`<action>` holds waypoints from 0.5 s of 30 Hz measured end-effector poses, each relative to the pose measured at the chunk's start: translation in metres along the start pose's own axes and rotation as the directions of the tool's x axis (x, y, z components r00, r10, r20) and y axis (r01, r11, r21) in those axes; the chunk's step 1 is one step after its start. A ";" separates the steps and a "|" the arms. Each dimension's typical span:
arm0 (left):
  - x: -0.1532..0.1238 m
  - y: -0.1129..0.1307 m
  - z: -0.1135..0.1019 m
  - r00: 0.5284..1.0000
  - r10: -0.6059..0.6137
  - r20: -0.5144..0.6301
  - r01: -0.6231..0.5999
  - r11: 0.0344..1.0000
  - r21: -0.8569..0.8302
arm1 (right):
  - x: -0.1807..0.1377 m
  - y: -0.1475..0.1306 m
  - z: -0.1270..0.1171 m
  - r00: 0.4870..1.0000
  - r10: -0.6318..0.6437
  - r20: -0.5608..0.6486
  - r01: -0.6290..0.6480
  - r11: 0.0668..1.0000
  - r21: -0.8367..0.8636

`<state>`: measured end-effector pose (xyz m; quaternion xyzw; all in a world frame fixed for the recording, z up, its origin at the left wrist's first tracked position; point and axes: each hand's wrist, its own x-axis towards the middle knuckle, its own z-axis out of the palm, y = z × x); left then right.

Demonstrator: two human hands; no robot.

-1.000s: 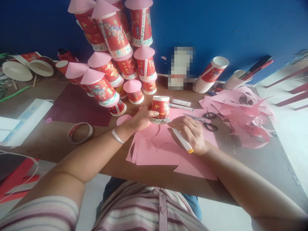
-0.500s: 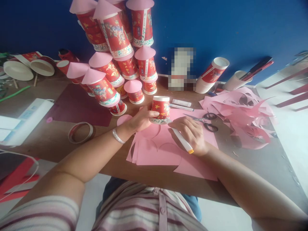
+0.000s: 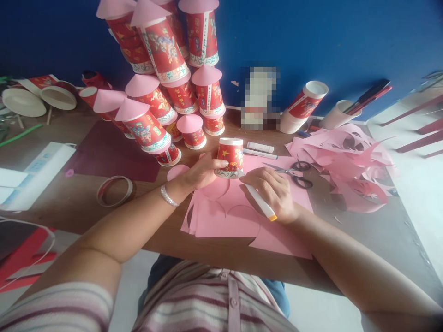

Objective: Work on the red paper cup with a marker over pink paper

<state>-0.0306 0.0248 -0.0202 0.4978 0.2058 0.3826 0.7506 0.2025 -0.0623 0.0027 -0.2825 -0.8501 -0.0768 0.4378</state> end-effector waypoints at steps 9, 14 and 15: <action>0.000 0.003 0.002 1.000 -0.015 -0.012 0.015 1.000 0.000 | -0.002 0.002 0.002 0.999 -0.007 -0.040 0.007 1.000 0.001; 0.001 0.002 0.002 1.000 0.011 -0.015 -0.011 1.000 -0.021 | -0.002 0.000 0.001 0.999 -0.020 -0.038 0.020 1.000 0.002; 0.001 0.002 0.002 1.000 0.006 -0.012 -0.006 1.000 -0.024 | -0.002 0.000 0.001 0.999 -0.021 -0.036 0.021 1.000 -0.002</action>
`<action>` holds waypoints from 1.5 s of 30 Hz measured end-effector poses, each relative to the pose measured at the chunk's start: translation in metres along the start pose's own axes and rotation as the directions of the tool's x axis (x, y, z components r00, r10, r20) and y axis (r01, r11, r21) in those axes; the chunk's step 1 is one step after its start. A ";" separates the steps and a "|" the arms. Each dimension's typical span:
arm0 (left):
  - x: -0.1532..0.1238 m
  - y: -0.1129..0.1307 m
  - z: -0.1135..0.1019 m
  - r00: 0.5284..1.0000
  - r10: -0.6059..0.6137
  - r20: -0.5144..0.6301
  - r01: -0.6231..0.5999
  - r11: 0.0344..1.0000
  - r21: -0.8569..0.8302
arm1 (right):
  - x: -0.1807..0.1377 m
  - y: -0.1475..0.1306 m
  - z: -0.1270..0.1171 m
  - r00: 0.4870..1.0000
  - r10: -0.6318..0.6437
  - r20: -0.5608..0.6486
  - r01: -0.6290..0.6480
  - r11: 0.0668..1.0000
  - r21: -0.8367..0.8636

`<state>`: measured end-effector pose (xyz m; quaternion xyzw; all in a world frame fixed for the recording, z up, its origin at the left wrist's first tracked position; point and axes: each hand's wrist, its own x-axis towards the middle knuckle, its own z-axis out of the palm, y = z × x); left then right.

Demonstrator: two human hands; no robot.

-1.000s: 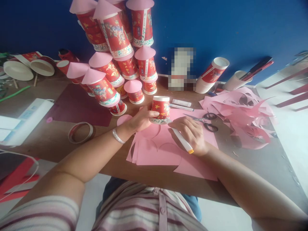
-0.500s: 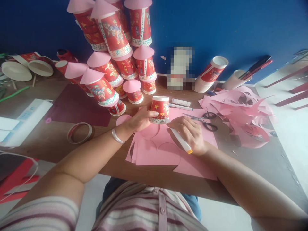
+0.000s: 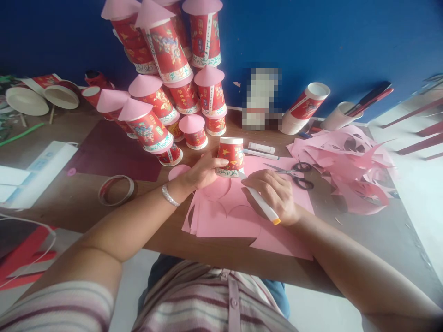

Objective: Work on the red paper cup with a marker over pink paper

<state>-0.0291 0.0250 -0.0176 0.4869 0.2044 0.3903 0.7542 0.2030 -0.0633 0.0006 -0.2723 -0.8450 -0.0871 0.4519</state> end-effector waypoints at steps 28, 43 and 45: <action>0.001 -0.002 -0.003 1.000 0.005 -0.008 -0.005 1.000 -0.007 | 0.002 -0.001 0.001 1.000 -0.004 0.016 0.004 0.999 -0.048; 0.000 0.000 -0.001 1.000 -0.015 -0.027 0.014 1.000 -0.009 | 0.003 0.000 0.001 1.000 -0.008 0.000 0.008 0.998 -0.069; 0.000 -0.002 -0.001 0.999 -0.013 -0.033 0.012 1.000 -0.025 | 0.004 -0.001 0.001 1.000 -0.010 0.002 0.010 0.998 -0.069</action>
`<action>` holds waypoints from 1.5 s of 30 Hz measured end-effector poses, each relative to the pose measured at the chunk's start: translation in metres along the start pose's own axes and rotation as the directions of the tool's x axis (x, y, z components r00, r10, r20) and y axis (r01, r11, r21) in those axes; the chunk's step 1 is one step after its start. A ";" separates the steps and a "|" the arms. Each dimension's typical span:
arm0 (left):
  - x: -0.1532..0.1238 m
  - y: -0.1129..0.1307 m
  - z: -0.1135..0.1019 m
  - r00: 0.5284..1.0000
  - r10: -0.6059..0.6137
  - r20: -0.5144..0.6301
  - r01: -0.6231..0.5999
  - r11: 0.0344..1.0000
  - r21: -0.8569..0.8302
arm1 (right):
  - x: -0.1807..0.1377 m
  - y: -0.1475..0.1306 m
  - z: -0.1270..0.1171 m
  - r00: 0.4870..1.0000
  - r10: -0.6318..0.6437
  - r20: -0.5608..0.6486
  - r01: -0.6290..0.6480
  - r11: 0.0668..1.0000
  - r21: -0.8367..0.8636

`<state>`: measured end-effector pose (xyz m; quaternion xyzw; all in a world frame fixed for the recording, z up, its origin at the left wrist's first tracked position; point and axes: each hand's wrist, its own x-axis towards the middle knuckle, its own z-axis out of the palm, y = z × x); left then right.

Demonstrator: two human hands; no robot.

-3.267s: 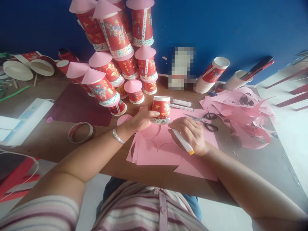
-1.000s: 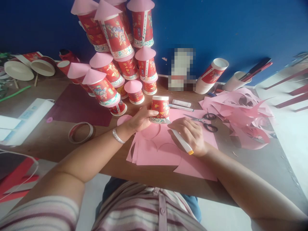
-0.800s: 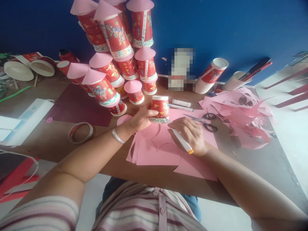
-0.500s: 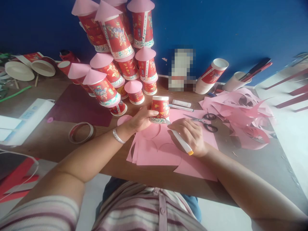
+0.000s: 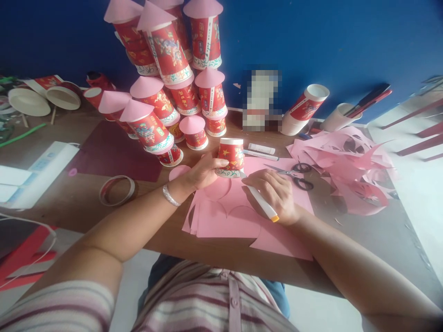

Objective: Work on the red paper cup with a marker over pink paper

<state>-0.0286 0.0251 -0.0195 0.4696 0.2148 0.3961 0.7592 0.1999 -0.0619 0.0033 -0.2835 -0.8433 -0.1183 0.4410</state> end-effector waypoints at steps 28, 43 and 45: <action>-0.001 0.004 0.003 1.000 0.009 0.027 -0.009 1.000 0.013 | 0.000 -0.004 -0.001 1.000 -0.025 -0.006 0.026 0.999 0.046; -0.001 0.005 0.004 0.997 -0.044 -0.067 0.035 0.992 -0.122 | -0.008 -0.002 -0.002 0.996 -0.084 0.043 0.083 0.996 0.017; -0.002 0.006 0.002 0.997 -0.046 -0.070 0.037 0.991 -0.131 | -0.008 -0.001 -0.002 0.998 -0.049 0.030 0.048 0.998 0.029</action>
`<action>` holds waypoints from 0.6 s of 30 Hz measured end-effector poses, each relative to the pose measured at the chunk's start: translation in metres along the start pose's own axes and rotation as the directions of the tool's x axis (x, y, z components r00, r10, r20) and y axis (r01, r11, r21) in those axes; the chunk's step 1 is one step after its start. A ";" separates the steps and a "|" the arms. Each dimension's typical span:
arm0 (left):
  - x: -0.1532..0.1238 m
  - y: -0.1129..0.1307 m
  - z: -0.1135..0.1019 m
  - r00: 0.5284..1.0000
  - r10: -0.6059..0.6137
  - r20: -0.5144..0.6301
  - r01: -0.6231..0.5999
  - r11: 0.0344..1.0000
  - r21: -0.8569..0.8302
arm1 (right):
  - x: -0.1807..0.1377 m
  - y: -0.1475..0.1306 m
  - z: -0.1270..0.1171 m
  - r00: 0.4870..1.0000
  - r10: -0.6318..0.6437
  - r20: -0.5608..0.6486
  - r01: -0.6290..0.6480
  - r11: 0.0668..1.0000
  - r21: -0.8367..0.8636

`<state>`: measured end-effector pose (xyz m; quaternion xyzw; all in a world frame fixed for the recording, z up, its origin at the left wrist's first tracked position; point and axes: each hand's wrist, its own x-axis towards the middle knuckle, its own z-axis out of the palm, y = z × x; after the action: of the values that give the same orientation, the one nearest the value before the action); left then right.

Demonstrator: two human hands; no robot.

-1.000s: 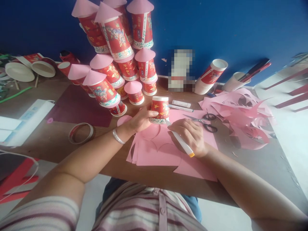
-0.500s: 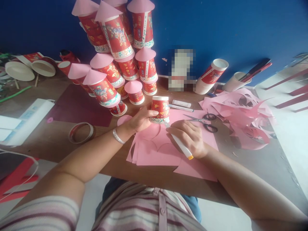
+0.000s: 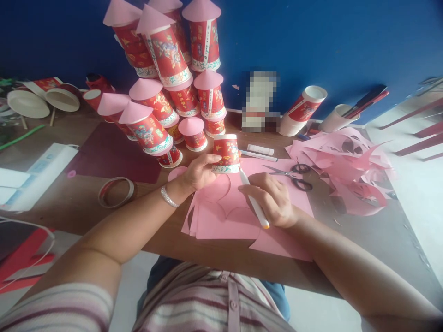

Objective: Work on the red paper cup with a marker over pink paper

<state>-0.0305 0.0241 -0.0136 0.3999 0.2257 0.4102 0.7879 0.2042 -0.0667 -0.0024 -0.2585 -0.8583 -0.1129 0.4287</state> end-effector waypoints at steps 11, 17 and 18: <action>-0.002 0.002 -0.007 0.999 0.009 -0.051 -0.013 0.997 -0.075 | 0.001 0.000 0.004 0.996 0.081 -0.048 -0.079 0.996 0.034; -0.002 0.001 -0.003 0.999 0.003 -0.046 -0.006 0.998 -0.065 | -0.001 0.000 0.005 0.994 0.107 -0.031 -0.105 0.992 0.074; -0.002 0.001 -0.003 0.999 -0.001 -0.040 -0.001 0.998 -0.061 | -0.001 0.001 0.005 0.994 0.105 -0.028 -0.102 0.992 0.073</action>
<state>-0.0341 0.0237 -0.0139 0.3673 0.2286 0.4247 0.7953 0.2017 -0.0645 -0.0056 -0.2854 -0.8404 -0.0640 0.4563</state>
